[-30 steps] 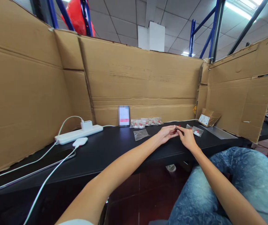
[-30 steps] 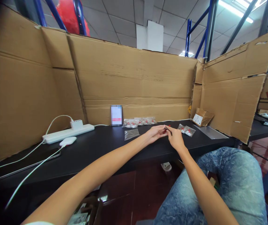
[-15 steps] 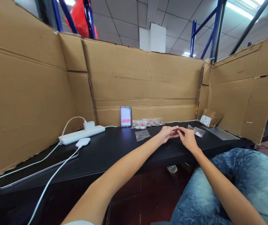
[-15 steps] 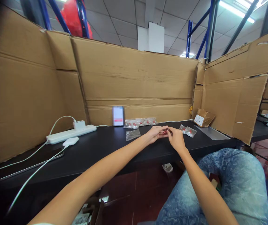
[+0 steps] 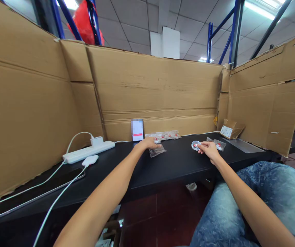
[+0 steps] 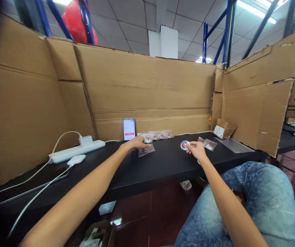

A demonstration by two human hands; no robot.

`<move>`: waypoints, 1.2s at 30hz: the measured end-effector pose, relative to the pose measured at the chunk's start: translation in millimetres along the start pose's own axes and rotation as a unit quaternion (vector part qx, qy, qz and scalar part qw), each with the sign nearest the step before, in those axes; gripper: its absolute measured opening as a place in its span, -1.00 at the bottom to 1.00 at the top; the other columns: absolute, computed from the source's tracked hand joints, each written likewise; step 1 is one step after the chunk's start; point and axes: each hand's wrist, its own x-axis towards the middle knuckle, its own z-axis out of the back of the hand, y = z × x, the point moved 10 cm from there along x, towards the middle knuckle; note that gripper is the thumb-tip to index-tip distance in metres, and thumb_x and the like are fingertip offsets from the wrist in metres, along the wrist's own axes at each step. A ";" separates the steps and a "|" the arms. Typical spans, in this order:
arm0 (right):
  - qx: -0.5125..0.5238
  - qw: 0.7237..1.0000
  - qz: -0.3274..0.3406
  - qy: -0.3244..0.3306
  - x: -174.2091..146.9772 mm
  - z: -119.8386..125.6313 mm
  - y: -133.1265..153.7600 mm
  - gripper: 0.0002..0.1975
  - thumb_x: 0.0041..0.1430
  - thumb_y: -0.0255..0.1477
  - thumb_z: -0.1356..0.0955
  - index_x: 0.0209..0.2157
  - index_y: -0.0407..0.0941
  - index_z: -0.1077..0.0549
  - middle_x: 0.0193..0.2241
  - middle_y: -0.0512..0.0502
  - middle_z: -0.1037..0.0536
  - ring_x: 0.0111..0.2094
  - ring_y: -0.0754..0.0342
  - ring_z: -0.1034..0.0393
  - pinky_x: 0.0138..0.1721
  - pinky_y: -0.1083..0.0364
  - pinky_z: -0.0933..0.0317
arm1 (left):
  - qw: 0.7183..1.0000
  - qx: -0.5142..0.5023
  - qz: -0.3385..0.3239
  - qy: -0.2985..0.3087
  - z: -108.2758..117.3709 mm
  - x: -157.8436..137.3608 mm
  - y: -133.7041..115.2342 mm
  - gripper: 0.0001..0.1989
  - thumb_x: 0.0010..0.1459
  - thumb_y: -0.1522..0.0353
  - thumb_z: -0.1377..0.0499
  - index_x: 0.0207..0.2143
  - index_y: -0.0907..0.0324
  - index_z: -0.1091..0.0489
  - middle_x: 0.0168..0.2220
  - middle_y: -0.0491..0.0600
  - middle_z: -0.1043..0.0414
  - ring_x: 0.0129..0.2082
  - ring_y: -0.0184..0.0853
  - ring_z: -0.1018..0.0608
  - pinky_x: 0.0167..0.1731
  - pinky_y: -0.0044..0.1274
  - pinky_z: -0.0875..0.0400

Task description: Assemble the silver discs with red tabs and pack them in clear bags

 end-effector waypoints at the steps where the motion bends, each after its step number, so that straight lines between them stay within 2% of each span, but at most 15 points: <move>1: 0.001 1.000 -0.004 0.004 -0.1 -0.7 -0.8 -0.66 -0.19 -0.23 -0.49 -0.46 -0.24 -0.56 -0.64 -0.11 -0.54 -0.62 0.11 -0.40 -0.62 0.19 -0.21 | 1.000 -0.004 0.008 0.012 -2.2 1.7 4.1 -0.65 -0.32 0.28 -0.43 -0.70 0.17 -0.28 -0.54 0.06 -0.48 -0.26 -0.10 -0.56 -0.33 -0.53 -0.36; 4: 0.006 1.000 -0.005 0.009 -1.0 -1.0 -1.8 -0.66 -0.18 -0.23 -0.49 -0.46 -0.24 -0.56 -0.61 -0.12 -0.55 -0.62 0.13 -0.39 -0.63 0.20 -0.19 | 0.999 -0.026 0.020 0.035 -10.6 2.7 5.7 -0.63 -0.42 0.38 -0.46 -0.72 0.17 -0.26 -0.65 -0.02 -0.41 -0.43 -0.17 -0.56 -0.44 -0.55 -0.34; 6: 0.007 1.000 -0.006 0.014 -1.7 -1.7 -2.0 -0.67 -0.18 -0.24 -0.49 -0.46 -0.25 -0.55 -0.62 -0.12 -0.55 -0.62 0.14 -0.38 -0.62 0.21 -0.19 | 0.998 -0.049 0.021 0.043 -15.6 -0.1 1.8 -0.66 -0.39 0.42 -0.44 -0.69 0.17 -0.28 -0.69 -0.08 -0.37 -0.53 -0.23 -0.52 -0.49 -0.56 -0.32; 9: 0.010 1.000 -0.011 0.018 -2.4 -3.3 -1.9 -0.66 -0.18 -0.24 -0.50 -0.44 -0.25 -0.56 -0.62 -0.12 -0.55 -0.62 0.13 -0.39 -0.61 0.20 -0.19 | 0.996 -0.087 0.002 0.024 -18.6 -8.0 -13.6 -0.76 -0.19 0.43 -0.37 -0.57 0.18 -0.32 -0.69 -0.12 -0.37 -0.59 -0.31 -0.49 -0.51 -0.58 -0.30; 12: 0.027 0.999 -0.005 0.017 -2.2 -8.2 2.3 -0.63 -0.19 -0.22 -0.50 -0.41 -0.25 -0.56 -0.59 -0.14 -0.56 -0.59 0.11 -0.42 -0.59 0.19 -0.21 | 0.986 -0.159 -0.041 -0.006 -26.0 -19.7 -43.4 -0.86 0.05 0.36 -0.25 -0.38 0.16 -0.32 -0.55 -0.11 -0.46 -0.59 -0.36 -0.50 -0.51 -0.57 -0.34; 14: 0.043 0.999 0.009 0.018 -2.1 -14.7 7.7 -0.61 -0.17 -0.20 -0.50 -0.39 -0.25 -0.56 -0.58 -0.13 -0.56 -0.58 0.11 -0.42 -0.57 0.18 -0.23 | 0.949 -0.301 -0.091 -0.016 -33.9 -29.4 -68.9 -0.83 0.05 0.35 -0.25 -0.35 0.15 -0.28 -0.50 -0.09 -0.46 -0.60 -0.33 -0.52 -0.53 -0.53 -0.39; 16: 0.053 0.998 0.027 0.023 -2.3 -23.4 14.0 -0.60 -0.15 -0.19 -0.48 -0.37 -0.24 -0.57 -0.56 -0.13 -0.57 -0.58 0.10 -0.42 -0.55 0.17 -0.24 | 0.917 -0.382 -0.116 -0.018 -44.5 -38.1 -87.4 -0.78 0.04 0.33 -0.27 -0.37 0.13 -0.24 -0.50 -0.10 -0.44 -0.60 -0.32 -0.52 -0.52 -0.48 -0.44; 19: 0.036 0.998 0.042 0.035 -2.8 -34.9 18.4 -0.63 -0.12 -0.20 -0.47 -0.38 -0.23 -0.57 -0.55 -0.12 -0.58 -0.58 0.10 -0.43 -0.56 0.17 -0.23 | 0.873 -0.464 -0.143 0.043 -65.1 -48.0 -109.5 -0.75 0.09 0.28 -0.23 -0.39 0.12 -0.16 -0.48 -0.07 -0.44 -0.56 -0.27 -0.56 -0.48 -0.38 -0.49; 22: 0.009 0.999 0.031 0.010 -1.4 -31.1 12.2 -0.68 -0.12 -0.25 -0.46 -0.42 -0.24 -0.56 -0.59 -0.11 -0.56 -0.60 0.12 -0.41 -0.59 0.19 -0.19 | 0.832 -0.526 -0.157 0.085 -70.2 -52.1 -117.3 -0.72 0.11 0.26 -0.20 -0.40 0.11 -0.10 -0.48 -0.05 -0.46 -0.53 -0.23 -0.58 -0.44 -0.30 -0.51; 25: -0.002 0.999 0.015 -0.030 0.7 -19.4 2.5 -0.72 -0.12 -0.29 -0.45 -0.42 -0.25 -0.55 -0.60 -0.12 -0.55 -0.61 0.12 -0.41 -0.61 0.20 -0.17 | 0.811 -0.552 -0.169 0.092 -62.3 -51.0 -116.2 -0.73 0.11 0.27 -0.21 -0.38 0.12 -0.11 -0.47 -0.05 -0.47 -0.51 -0.22 -0.59 -0.39 -0.25 -0.52; 29: 0.002 0.999 0.014 -0.045 2.0 -13.3 -2.5 -0.72 -0.10 -0.31 -0.43 -0.40 -0.25 -0.54 -0.60 -0.13 -0.55 -0.60 0.12 -0.40 -0.60 0.19 -0.18 | 0.802 -0.558 -0.184 0.109 -55.6 -50.7 -117.0 -0.72 0.10 0.26 -0.22 -0.36 0.12 -0.12 -0.40 -0.03 -0.48 -0.46 -0.23 -0.61 -0.33 -0.23 -0.52; 32: 0.009 0.999 0.023 -0.042 0.5 -14.3 1.6 -0.69 -0.10 -0.28 -0.43 -0.39 -0.25 -0.54 -0.60 -0.12 -0.55 -0.60 0.11 -0.40 -0.59 0.18 -0.18 | 0.800 -0.556 -0.190 0.122 -56.0 -53.7 -120.7 -0.68 0.08 0.24 -0.24 -0.35 0.13 -0.11 -0.37 0.00 -0.49 -0.44 -0.23 -0.62 -0.33 -0.27 -0.53; 36: 0.022 0.999 0.047 -0.014 -3.4 -21.5 13.3 -0.66 -0.11 -0.24 -0.45 -0.37 -0.24 -0.55 -0.57 -0.12 -0.55 -0.58 0.11 -0.40 -0.56 0.18 -0.18 | 0.793 -0.539 -0.225 0.173 -64.2 -64.2 -133.2 -0.62 0.04 0.19 -0.27 -0.35 0.16 -0.11 -0.35 0.04 -0.49 -0.43 -0.20 -0.63 -0.35 -0.28 -0.54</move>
